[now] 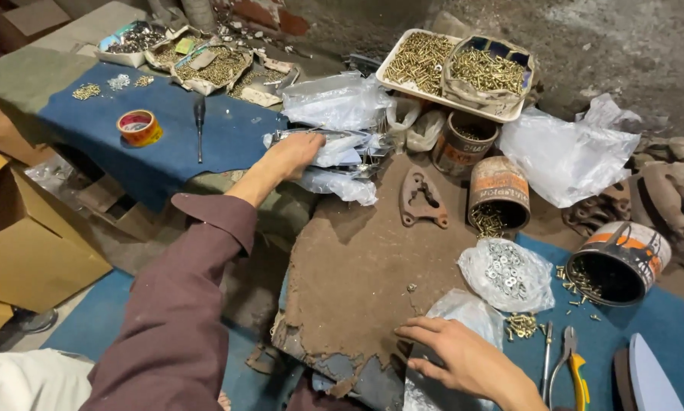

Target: The person assembles a clothes iron by placing a metal base plate onto a plastic housing. They use a screwdriver to tighten screws into the base plate and then use pliers to adjust internal components.

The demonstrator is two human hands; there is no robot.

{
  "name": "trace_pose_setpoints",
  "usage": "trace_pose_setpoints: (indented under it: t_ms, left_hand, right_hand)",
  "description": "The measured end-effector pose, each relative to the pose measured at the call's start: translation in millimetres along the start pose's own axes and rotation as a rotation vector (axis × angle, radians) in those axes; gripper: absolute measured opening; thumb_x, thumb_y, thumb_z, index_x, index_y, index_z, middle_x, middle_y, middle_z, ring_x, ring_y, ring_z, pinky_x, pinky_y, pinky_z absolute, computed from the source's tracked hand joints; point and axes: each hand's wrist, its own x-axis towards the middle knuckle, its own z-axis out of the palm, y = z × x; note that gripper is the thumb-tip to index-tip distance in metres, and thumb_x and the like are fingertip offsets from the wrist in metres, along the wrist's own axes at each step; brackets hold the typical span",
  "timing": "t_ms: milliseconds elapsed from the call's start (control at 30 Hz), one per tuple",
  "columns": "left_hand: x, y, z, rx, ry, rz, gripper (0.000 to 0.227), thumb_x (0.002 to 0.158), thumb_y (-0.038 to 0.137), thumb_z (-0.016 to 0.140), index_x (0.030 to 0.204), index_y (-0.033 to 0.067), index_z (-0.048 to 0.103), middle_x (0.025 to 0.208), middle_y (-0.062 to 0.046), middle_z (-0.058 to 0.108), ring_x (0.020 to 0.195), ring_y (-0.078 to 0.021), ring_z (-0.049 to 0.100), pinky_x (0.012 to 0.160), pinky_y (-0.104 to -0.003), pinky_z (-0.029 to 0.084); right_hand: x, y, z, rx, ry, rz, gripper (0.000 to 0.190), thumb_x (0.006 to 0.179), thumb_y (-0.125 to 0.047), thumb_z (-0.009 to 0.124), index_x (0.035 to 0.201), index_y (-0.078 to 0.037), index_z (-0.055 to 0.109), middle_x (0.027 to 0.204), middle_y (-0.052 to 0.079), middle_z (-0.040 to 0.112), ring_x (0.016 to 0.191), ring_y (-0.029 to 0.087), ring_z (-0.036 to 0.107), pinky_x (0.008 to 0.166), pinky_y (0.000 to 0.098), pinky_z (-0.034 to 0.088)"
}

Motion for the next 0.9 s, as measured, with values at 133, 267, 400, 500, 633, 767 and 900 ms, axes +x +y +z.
trace_pose_setpoints:
  t_ms: [133,267,400,500,633,767,900]
  left_hand:
    - [5.3,-10.6,23.7,0.053,0.14,0.129,0.066,0.073,-0.007,0.072,0.136,-0.0029,0.052,0.117,-0.023,0.067,0.097,-0.042,0.068,0.081,-0.051,0.057]
    - [-11.2,8.4,-21.7,-0.111,0.05,-0.053,0.05,0.085,0.009,0.075,0.132,0.0049,0.058,0.124,-0.015,0.067,0.105,-0.0323,0.066,0.091,-0.044,0.06]
    - [2.5,-7.1,-1.6,0.081,0.518,0.034,0.032,0.087,0.009,0.06,0.119,0.0081,0.058,0.097,-0.008,0.056,0.084,-0.0348,0.069,0.067,-0.047,0.06]
    - [-44.0,100.2,-35.7,0.382,0.835,0.037,0.028,0.084,0.017,0.063,0.112,0.0176,0.063,0.089,0.004,0.055,0.077,-0.0174,0.064,0.056,-0.03,0.055]
    - [-118.4,263.5,-36.5,0.172,0.853,0.136,0.027,0.089,0.016,0.063,0.115,0.0097,0.068,0.085,-0.001,0.058,0.072,-0.0212,0.061,0.052,-0.032,0.05]
    - [-164.4,366.0,-21.6,-0.059,0.842,0.196,0.036,0.096,0.007,0.053,0.128,-0.0049,0.064,0.087,-0.006,0.053,0.072,-0.0207,0.054,0.055,-0.029,0.047]
    - [-196.5,419.2,-25.2,-0.254,0.562,0.331,0.07,0.072,0.016,0.071,0.132,-0.0157,0.055,0.092,-0.009,0.05,0.079,-0.0247,0.056,0.062,-0.028,0.053]
  right_hand:
    - [-3.0,6.8,1.7,0.011,0.017,0.026,0.054,0.102,-0.042,0.06,0.149,-0.019,0.052,0.151,0.006,0.054,0.128,0.033,0.06,0.101,0.0488,0.048]
    - [3.6,8.9,-0.8,0.081,0.137,-0.073,0.055,0.101,-0.049,0.054,0.145,-0.016,0.057,0.152,0.008,0.053,0.134,0.031,0.056,0.108,0.0491,0.044]
    - [29.6,13.5,-15.2,0.267,0.624,-0.12,0.051,0.091,-0.037,0.074,0.135,-0.014,0.068,0.134,0.013,0.071,0.121,0.035,0.069,0.1,0.05,0.055]
    - [44.6,-14.2,-23.9,1.037,0.904,-0.194,0.064,0.095,-0.025,0.069,0.148,0.003,0.048,0.147,0.028,0.057,0.129,0.044,0.062,0.105,0.0518,0.055]
    - [60.9,23.7,36.5,1.38,1.064,-0.313,0.076,0.102,-0.049,0.054,0.156,0.002,0.038,0.15,0.027,0.051,0.132,0.043,0.057,0.104,0.0531,0.055]
    - [26.6,34.8,80.8,1.562,1.431,0.09,0.032,0.104,-0.03,0.062,0.125,-0.007,0.065,0.104,0.006,0.069,0.088,0.019,0.072,0.067,0.0344,0.065]
    - [-35.5,-9.2,62.6,1.295,1.479,0.293,0.007,0.102,-0.009,0.064,0.106,-0.005,0.068,0.087,0.002,0.067,0.082,0.009,0.064,0.059,0.0273,0.059]
